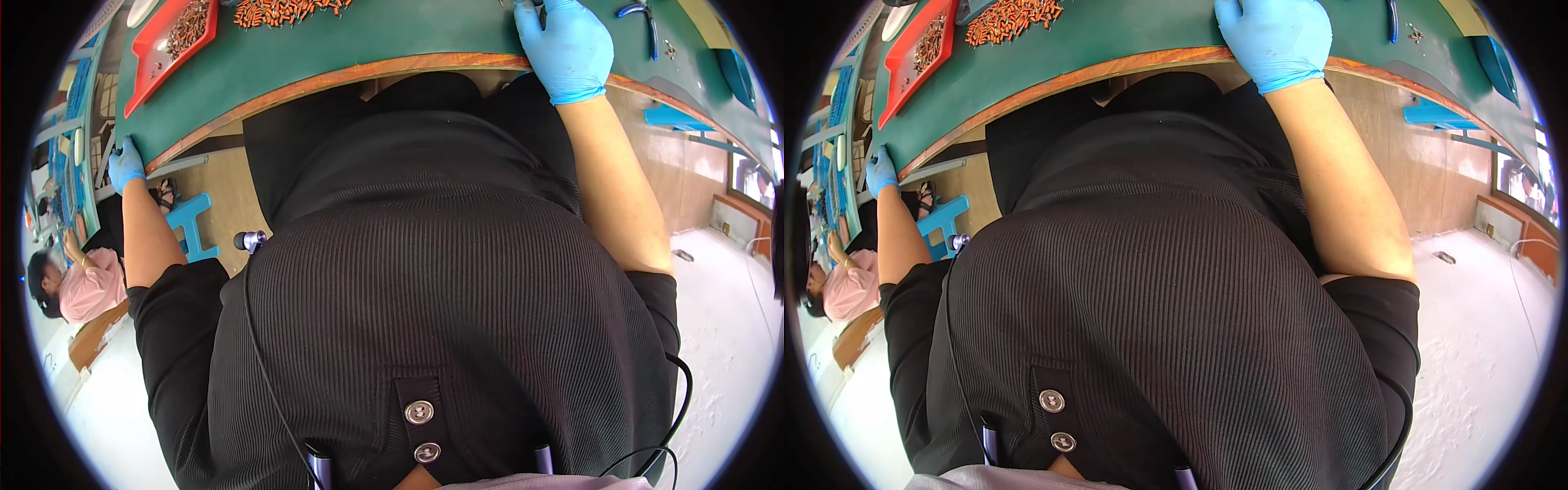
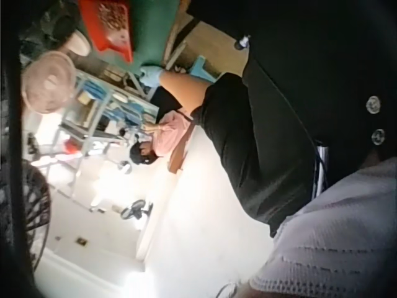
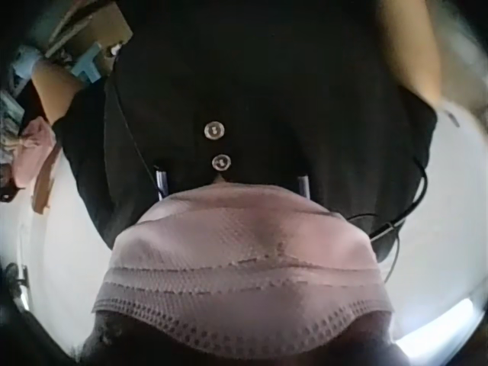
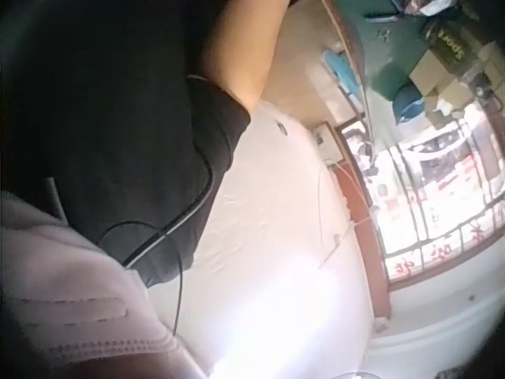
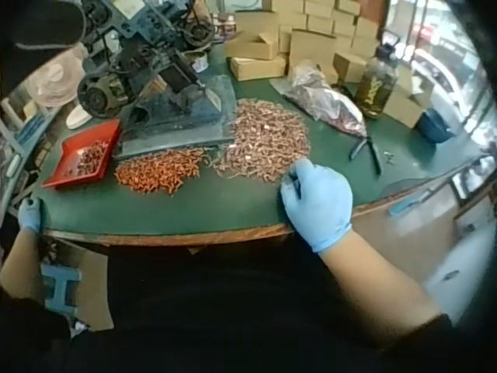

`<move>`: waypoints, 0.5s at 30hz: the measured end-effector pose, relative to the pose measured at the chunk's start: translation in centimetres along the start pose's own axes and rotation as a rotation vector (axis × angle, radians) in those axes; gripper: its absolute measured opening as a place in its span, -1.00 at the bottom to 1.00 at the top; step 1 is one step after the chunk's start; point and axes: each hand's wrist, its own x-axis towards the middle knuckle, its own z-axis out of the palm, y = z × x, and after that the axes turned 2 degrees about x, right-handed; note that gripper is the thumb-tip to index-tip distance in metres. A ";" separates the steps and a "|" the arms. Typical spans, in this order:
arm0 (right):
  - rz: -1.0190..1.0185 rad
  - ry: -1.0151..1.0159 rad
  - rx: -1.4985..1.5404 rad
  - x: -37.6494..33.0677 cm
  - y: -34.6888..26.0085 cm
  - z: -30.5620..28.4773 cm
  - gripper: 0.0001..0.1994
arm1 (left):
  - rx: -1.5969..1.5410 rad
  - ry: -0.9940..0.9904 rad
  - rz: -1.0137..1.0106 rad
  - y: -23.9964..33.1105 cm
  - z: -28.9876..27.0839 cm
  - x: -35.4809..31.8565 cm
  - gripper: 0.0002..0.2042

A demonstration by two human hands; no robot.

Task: The person repeatedly picks up small wire components by hand, connects them together, and feeds them into a benchtop machine to process them.

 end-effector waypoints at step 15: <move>-0.029 0.215 0.415 2.0 0.6 2.1 -0.89 | -0.042 0.032 0.025 1.6 -0.9 0.3 -0.35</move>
